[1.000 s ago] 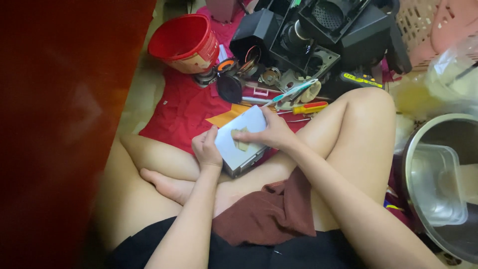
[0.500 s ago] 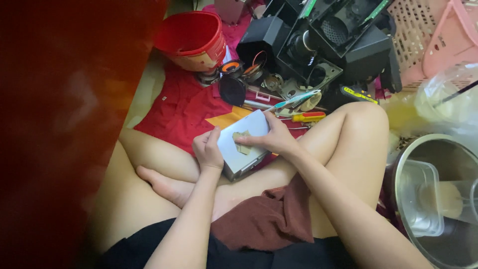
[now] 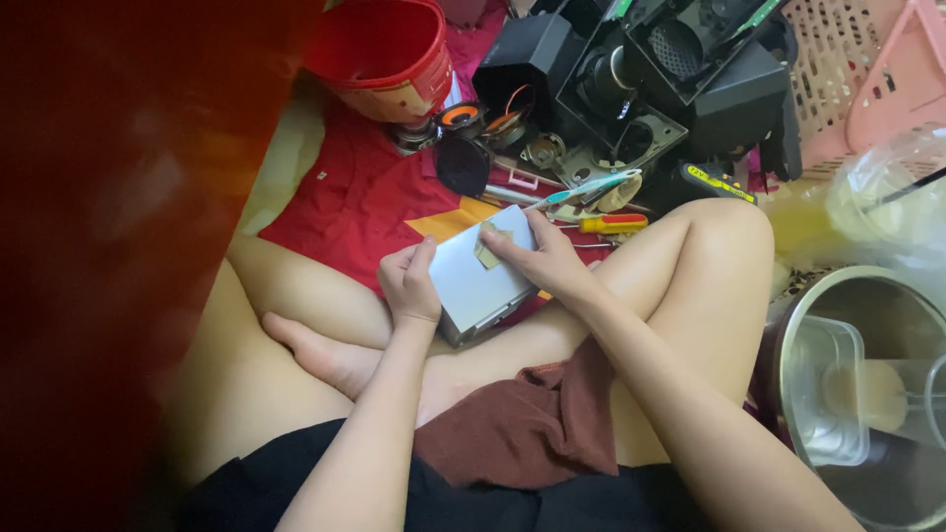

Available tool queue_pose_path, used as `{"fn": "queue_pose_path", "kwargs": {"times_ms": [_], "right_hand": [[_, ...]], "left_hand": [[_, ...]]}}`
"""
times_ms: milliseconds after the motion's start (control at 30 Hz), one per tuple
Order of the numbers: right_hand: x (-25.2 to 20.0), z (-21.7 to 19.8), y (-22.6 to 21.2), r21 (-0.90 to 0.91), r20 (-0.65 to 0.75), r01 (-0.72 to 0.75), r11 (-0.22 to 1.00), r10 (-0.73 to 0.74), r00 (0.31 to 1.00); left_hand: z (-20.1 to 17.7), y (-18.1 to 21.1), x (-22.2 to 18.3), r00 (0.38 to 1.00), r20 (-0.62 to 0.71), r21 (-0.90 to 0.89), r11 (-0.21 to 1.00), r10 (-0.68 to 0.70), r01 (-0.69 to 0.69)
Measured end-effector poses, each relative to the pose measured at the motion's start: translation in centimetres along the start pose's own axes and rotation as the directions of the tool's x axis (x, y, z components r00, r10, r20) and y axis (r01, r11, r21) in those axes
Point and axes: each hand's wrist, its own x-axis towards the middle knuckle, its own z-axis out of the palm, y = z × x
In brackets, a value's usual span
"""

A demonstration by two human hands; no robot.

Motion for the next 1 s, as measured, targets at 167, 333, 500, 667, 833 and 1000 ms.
{"fn": "queue_pose_path", "kwargs": {"times_ms": [167, 333, 500, 667, 833, 1000], "right_hand": [[-0.1, -0.2, 0.0, -0.004, 0.030, 0.022, 1.000, -0.021, 0.999], [0.7, 0.2, 0.5, -0.006, 0.014, -0.008, 1.000, 0.008, 1.000], [0.4, 0.1, 0.5, -0.008, 0.017, 0.036, 0.999, -0.036, 0.999], [0.2, 0.0, 0.2, -0.004, 0.035, 0.037, 0.999, -0.037, 0.999], [2.1, 0.5, 2.3, 0.026, -0.006, -0.015, 1.000, 0.015, 1.000], [0.4, 0.0, 0.7, 0.018, -0.008, 0.027, 0.999, -0.027, 1.000]], "left_hand": [[-0.2, 1.2, -0.7, 1.000, 0.015, 0.022, 1.000, 0.014, -0.015], [-0.4, 1.6, -0.8, 1.000, 0.008, 0.018, 1.000, -0.002, 0.001], [-0.3, 1.0, -0.6, 1.000, 0.006, 0.033, 0.999, 0.026, -0.026], [-0.3, 0.5, -0.5, 1.000, 0.000, 0.026, 0.999, 0.023, -0.023], [-0.2, 0.7, -0.4, 1.000, -0.003, 0.019, 1.000, 0.021, -0.021], [-0.1, 0.4, -0.4, 0.999, -0.016, 0.009, 0.999, 0.043, -0.043]]}}
